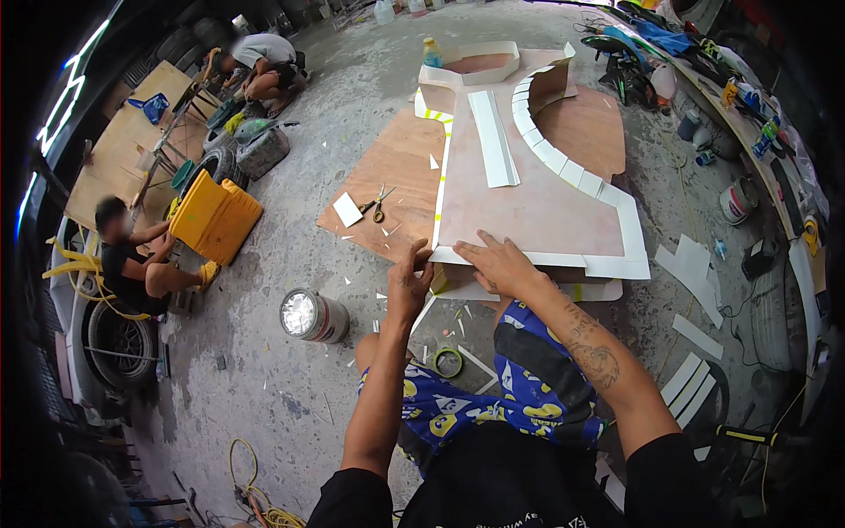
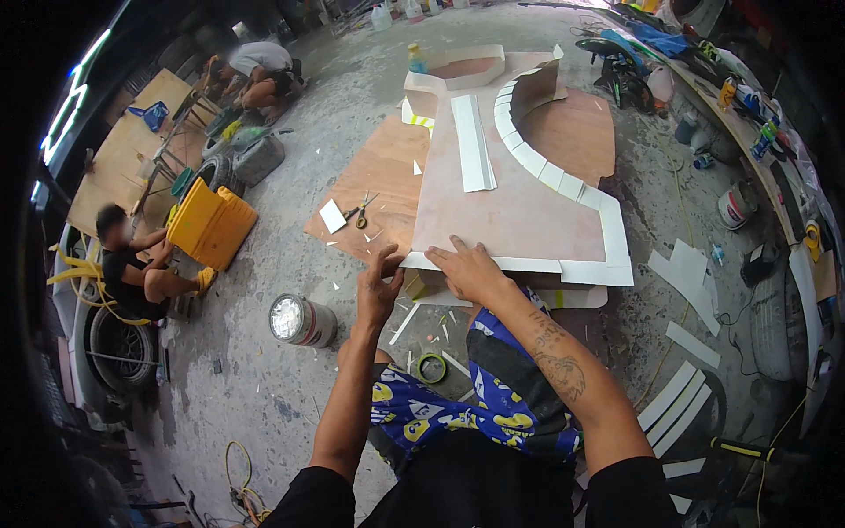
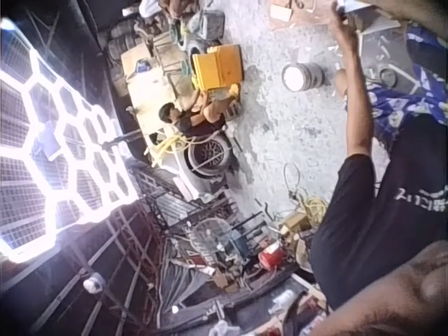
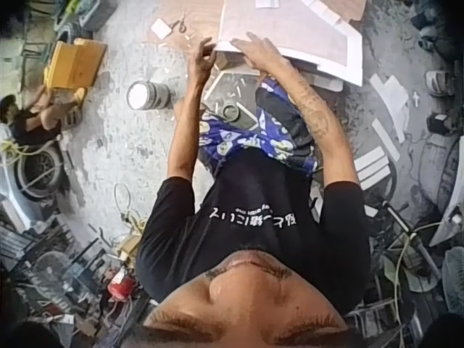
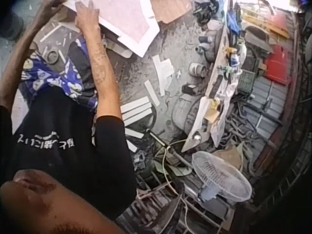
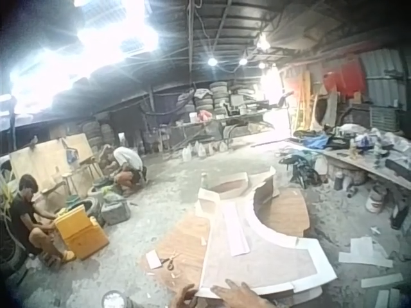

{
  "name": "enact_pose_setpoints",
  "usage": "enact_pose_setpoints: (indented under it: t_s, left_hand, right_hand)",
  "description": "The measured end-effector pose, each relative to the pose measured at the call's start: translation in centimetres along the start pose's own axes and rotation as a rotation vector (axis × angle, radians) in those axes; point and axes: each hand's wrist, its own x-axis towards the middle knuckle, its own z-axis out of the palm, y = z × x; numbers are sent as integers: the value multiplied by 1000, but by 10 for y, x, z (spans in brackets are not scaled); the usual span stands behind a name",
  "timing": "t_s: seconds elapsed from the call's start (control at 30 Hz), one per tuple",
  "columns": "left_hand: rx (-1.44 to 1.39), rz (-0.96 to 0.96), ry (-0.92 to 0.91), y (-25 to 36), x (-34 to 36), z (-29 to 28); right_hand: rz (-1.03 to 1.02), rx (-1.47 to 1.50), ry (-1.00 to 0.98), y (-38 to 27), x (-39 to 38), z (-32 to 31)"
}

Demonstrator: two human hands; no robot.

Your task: Constructing a foam mold or template by cutting and taping foam strips onto a wooden frame.

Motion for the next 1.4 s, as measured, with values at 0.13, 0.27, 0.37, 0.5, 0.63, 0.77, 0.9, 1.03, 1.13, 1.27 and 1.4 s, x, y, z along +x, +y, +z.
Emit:
enact_pose_setpoints:
  t_s: [0.13,0.27,0.37,0.5,0.63,0.77,0.9,1.03,1.13,1.27,1.4]
  left_hand:
    - [39,-1,-35,-2,1,-2]
    - [34,-14,-40,-4,0,-4]
    - [36,-39,-39,-3,-2,-4]
    - [31,-23,-41,-1,-2,-5]
    - [3,-31,-41,-10,-6,-11]
    - [-49,-111,-38,-8,-10,-15]
    - [-35,-88,-48,-1,-5,-17]
    - [15,-94,-69,9,-5,-24]
    - [56,-101,-56,7,-10,-33]
    - [50,-156,1,1,-26,-43]
    - [94,-285,54,-33,-57,-59]
  right_hand:
    - [8,1,-3,-1,2,2]
    - [25,51,-62,-3,3,-3]
    - [44,77,-78,-4,2,-8]
    - [32,62,-11,-4,-1,-8]
    - [20,175,215,-21,-4,-22]
    - [318,774,98,-59,-7,-35]
    - [653,1847,-29,-71,14,26]
    - [747,2230,174,-82,37,44]
    - [758,2268,249,-83,43,53]
    - [736,2232,295,-84,42,59]
    - [745,2223,325,-89,43,59]
